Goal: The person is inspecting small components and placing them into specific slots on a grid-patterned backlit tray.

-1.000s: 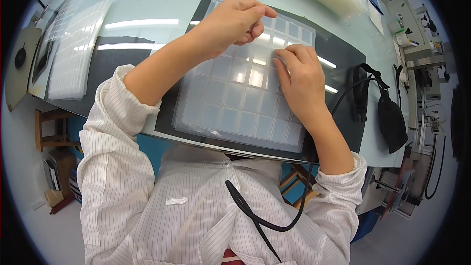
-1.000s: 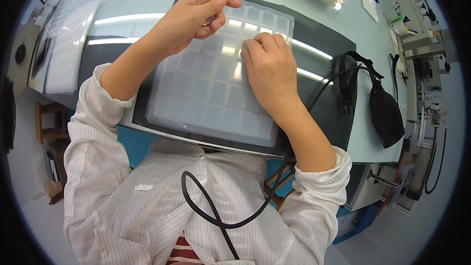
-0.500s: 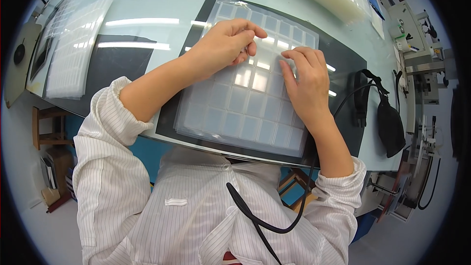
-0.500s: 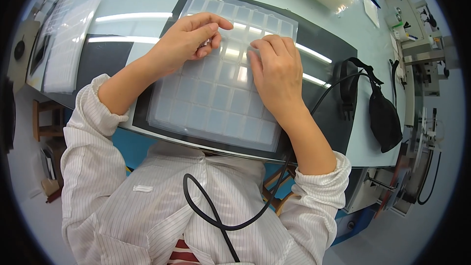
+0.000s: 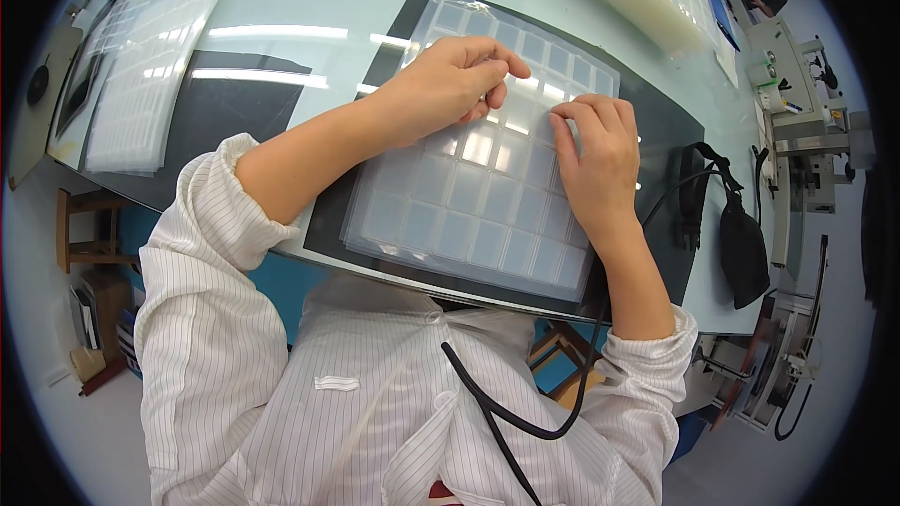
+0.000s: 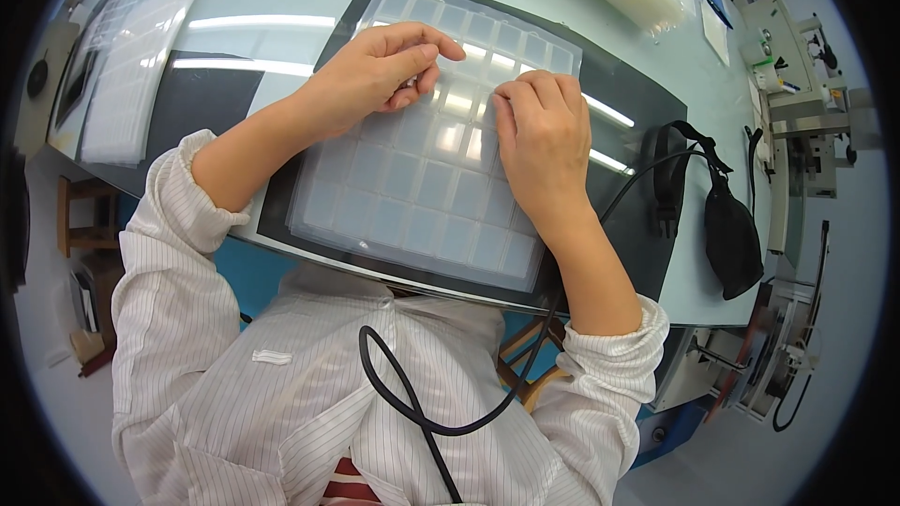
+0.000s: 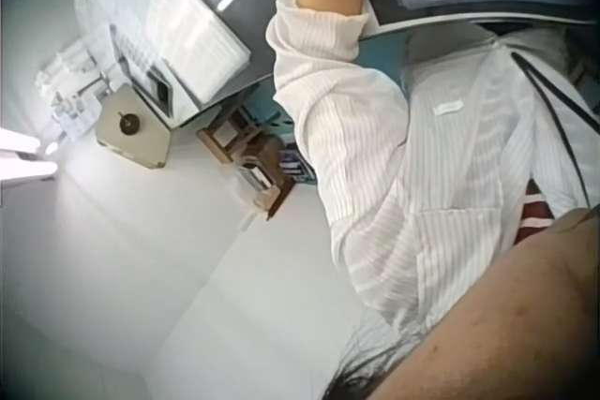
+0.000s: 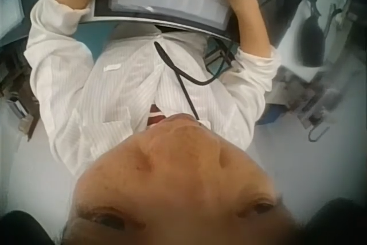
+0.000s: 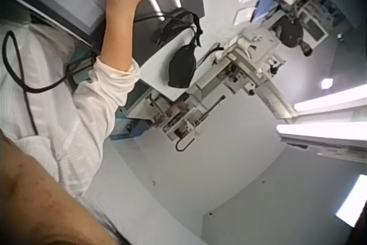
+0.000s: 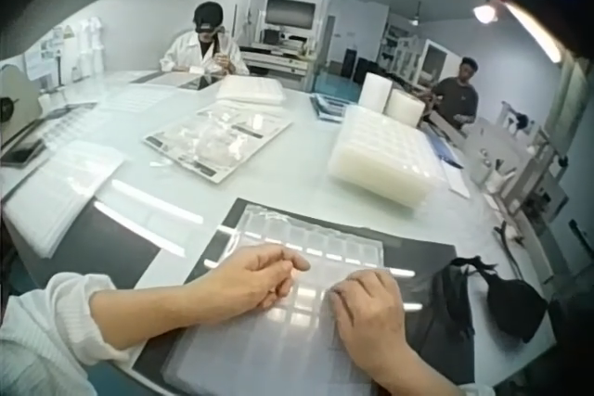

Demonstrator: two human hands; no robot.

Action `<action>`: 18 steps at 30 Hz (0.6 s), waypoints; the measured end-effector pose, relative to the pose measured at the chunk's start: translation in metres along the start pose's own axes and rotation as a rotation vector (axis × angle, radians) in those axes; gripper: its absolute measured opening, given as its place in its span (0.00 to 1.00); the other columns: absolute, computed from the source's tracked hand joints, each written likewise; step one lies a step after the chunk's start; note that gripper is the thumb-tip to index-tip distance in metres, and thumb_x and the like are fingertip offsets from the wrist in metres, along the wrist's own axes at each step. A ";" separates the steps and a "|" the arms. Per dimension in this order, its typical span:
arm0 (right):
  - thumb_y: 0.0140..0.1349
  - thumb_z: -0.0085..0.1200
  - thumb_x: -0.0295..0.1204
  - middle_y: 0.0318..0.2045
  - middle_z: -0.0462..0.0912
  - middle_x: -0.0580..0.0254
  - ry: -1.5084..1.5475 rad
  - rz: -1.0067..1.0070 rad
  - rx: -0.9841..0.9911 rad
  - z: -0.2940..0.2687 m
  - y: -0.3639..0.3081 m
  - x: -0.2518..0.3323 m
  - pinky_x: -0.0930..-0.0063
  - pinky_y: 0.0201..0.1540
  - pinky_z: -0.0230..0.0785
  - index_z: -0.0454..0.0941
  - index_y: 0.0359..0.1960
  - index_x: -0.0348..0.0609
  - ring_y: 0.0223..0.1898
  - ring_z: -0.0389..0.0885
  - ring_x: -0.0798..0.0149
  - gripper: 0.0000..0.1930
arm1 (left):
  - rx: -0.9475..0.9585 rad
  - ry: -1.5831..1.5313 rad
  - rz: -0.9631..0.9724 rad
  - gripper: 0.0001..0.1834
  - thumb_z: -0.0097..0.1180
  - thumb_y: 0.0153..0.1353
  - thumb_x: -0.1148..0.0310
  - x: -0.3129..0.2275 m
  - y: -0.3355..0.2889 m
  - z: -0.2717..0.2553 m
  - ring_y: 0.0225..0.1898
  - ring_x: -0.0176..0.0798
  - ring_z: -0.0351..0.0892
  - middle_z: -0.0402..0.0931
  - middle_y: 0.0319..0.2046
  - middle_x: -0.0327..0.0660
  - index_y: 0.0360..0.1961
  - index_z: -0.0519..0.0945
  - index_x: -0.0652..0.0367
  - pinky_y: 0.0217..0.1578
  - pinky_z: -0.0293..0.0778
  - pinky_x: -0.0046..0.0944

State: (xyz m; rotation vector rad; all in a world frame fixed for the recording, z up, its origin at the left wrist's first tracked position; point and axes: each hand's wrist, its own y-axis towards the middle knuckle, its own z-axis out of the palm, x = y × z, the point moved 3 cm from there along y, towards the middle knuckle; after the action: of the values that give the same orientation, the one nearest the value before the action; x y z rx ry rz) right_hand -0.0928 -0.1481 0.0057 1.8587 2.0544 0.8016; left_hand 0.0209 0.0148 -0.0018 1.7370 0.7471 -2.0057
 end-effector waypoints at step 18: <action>0.60 0.59 0.21 0.36 0.81 0.57 0.106 -0.024 0.071 0.012 0.014 0.024 0.65 0.44 0.71 0.82 0.38 0.37 0.40 0.78 0.55 0.05 | -0.179 -0.064 0.066 0.15 0.44 0.76 0.65 -0.002 -0.004 -0.023 0.21 0.20 0.60 0.70 0.23 0.29 0.52 0.80 0.60 0.22 0.56 0.23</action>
State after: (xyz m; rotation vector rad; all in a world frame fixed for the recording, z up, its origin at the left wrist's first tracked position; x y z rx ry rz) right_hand -0.0784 -0.1219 0.0074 1.8617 2.1926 0.8482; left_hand 0.0367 0.0318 -0.0010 1.5681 0.8110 -1.8796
